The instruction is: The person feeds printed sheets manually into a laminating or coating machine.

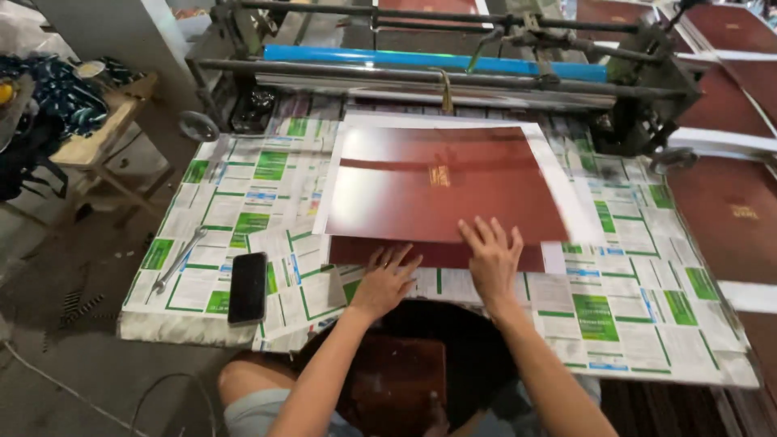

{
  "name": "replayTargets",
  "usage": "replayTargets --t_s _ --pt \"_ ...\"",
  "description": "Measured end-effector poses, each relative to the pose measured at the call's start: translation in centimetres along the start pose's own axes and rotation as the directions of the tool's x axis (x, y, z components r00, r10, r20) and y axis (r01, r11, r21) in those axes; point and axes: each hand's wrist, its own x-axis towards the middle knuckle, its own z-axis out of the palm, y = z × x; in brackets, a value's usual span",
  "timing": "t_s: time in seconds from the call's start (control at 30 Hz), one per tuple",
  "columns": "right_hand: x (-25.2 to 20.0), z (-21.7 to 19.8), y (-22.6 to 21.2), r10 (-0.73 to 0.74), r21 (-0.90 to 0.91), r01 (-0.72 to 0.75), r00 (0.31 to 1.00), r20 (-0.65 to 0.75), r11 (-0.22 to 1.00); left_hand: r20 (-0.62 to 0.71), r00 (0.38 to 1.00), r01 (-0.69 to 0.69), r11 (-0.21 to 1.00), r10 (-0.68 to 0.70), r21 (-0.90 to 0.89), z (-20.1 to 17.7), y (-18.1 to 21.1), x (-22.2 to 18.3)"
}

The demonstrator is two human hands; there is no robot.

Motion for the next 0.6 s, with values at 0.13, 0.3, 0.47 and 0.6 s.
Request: replayTargets --t_s 0.13,0.3,0.47,0.6 --pt "-2.9 5.1 -0.1 -0.062 -0.078 0.074 0.987 0.151 0.994 0.081 0.994 0.083 0.991 -0.074 -0.110 1.2 -0.9 -1.4" --pt "-2.9 6.3 -0.2 0.045 -0.019 -0.041 0.966 0.253 0.999 0.064 0.994 0.091 0.988 -0.084 -0.126 1.2 -0.9 -1.9" --pt "2.1 8.4 1.9 0.044 -0.024 -0.038 0.935 0.352 0.999 0.072 0.993 0.102 0.988 -0.094 -0.119 1.0 -0.8 -1.2" --pt "5.8 9.5 2.2 0.070 0.005 -0.082 0.877 0.476 0.997 0.059 0.992 0.115 0.986 -0.108 -0.122 0.7 -1.1 -1.4"
